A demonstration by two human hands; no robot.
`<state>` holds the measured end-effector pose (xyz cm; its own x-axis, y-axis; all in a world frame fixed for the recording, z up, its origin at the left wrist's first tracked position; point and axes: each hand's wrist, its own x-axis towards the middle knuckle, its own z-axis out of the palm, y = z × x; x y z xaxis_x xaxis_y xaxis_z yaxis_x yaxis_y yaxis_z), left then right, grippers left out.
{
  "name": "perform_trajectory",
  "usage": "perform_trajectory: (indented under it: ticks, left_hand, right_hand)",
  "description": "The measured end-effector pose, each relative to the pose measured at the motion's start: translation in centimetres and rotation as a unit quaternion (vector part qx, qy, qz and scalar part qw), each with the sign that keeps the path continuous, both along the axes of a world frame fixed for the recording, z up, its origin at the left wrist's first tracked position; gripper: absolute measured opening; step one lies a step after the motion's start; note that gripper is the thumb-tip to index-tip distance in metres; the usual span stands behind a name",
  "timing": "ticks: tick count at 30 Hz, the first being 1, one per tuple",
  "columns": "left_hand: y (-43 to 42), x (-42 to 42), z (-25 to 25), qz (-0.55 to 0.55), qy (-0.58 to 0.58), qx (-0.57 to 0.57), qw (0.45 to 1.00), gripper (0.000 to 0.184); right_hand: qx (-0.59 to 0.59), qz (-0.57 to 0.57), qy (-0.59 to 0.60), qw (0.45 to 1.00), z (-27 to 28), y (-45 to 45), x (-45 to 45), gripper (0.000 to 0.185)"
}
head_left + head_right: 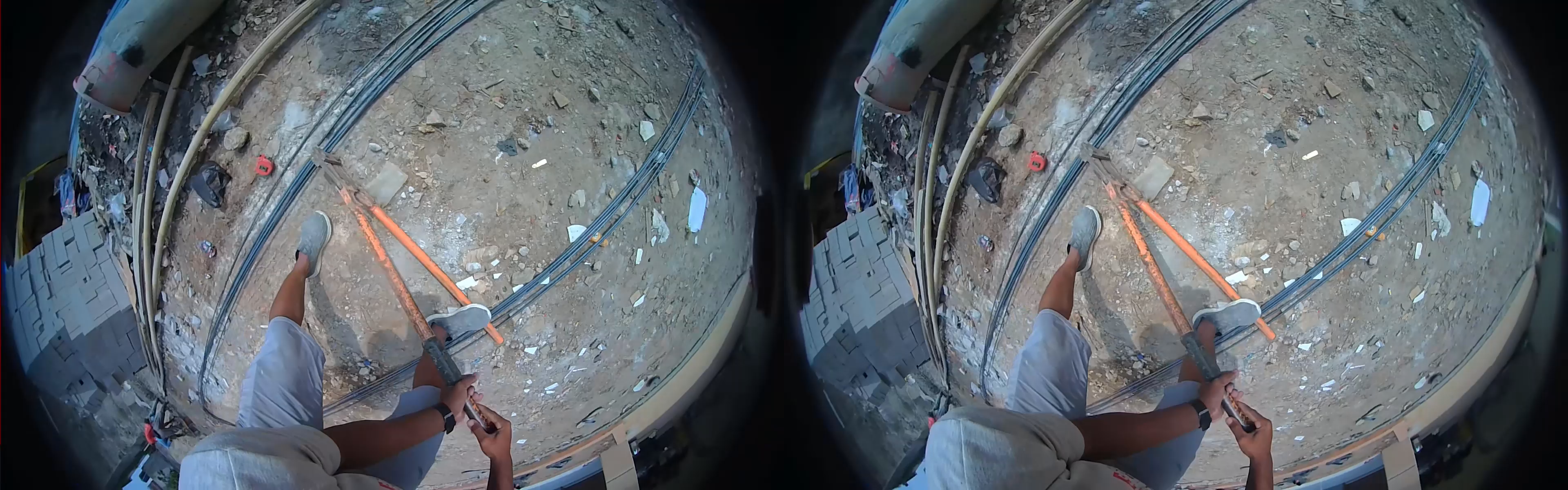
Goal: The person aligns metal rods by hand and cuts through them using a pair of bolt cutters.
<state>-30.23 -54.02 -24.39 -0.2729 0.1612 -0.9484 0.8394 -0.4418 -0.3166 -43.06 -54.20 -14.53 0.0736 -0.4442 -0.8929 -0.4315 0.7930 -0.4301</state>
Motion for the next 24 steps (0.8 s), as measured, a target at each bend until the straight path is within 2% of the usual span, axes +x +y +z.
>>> perform_trajectory:
  ticks: [2, 5, 8, 9, 10, 12, 14, 16, 18, 19, 21, 22, 24]
  left_hand:
    - [-2.7, 3.3, 4.9, 0.024, 0.035, 0.003, 0.999, 0.023]
    - [-6.2, 8.2, 10.3, 0.07, 0.104, -0.003, 0.992, 0.021]
    - [-8.8, 14.0, 15.6, 0.131, 0.184, -0.019, 0.974, 0.022]
    - [-10.2, 16.8, 17.7, 0.15, 0.216, -0.021, 0.965, 0.023]
    - [-11.5, 19.3, 19.4, 0.159, 0.244, -0.029, 0.956, 0.023]
    - [-13.9, 24.9, 22.6, 0.177, 0.281, -0.063, 0.941, 0.026]
    - [-16.2, 30.9, 25.4, 0.274, 0.304, -0.101, 0.907, 0.033]
    - [-17.8, 35.6, 26.7, 0.385, 0.329, -0.151, 0.849, 0.034]
    - [-19.8, 40.6, 27.6, 0.487, 0.342, -0.19, 0.781, 0.034]
    - [-20.8, 43.5, 27.9, 0.545, 0.356, -0.202, 0.732, 0.035]
    - [-22.3, 48.6, 28.4, 0.574, 0.348, -0.223, 0.706, 0.036]
    - [-22.3, 50.2, 28.6, 0.585, 0.355, -0.228, 0.693, 0.036]
    - [-22.1, 51.9, 28.2, 0.6, 0.375, -0.227, 0.669, 0.037]
  right_hand:
    - [0.057, -0.099, 0.019, 0.993, 4.3, -1.4, 2.9, 0.045]
    - [0.0, -0.201, 0.0, 0.98, 10.2, -4.3, 8.0, 0.031]
    - [0.027, -0.13, 0.064, 0.989, 16.8, -4.3, 12.1, 0.046]
    - [0.012, -0.21, 0.082, 0.974, 18.4, -3.5, 12.6, 0.046]
    - [0.012, -0.184, 0.091, 0.979, 19.9, -5.0, 13.8, 0.044]
    - [-0.016, -0.064, 0.068, 0.995, 22.9, -10.1, 18.5, 0.04]
    - [-0.093, 0.074, 0.016, 0.993, 25.9, -15.6, 25.0, 0.036]
    - [-0.217, 0.215, -0.066, 0.95, 28.3, -21.1, 33.9, 0.032]
    - [-0.34, 0.315, -0.151, 0.873, 30.4, -25.1, 43.4, 0.028]
    - [-0.389, 0.341, -0.182, 0.836, 31.2, -26.5, 47.8, 0.027]
    - [-0.457, 0.361, -0.219, 0.783, 32.0, -28.3, 55.1, 0.023]
    - [-0.468, 0.368, -0.22, 0.773, 32.4, -28.6, 57.5, 0.022]
    - [-0.435, 0.403, -0.171, 0.787, 33.6, -28.4, 60.0, 0.022]
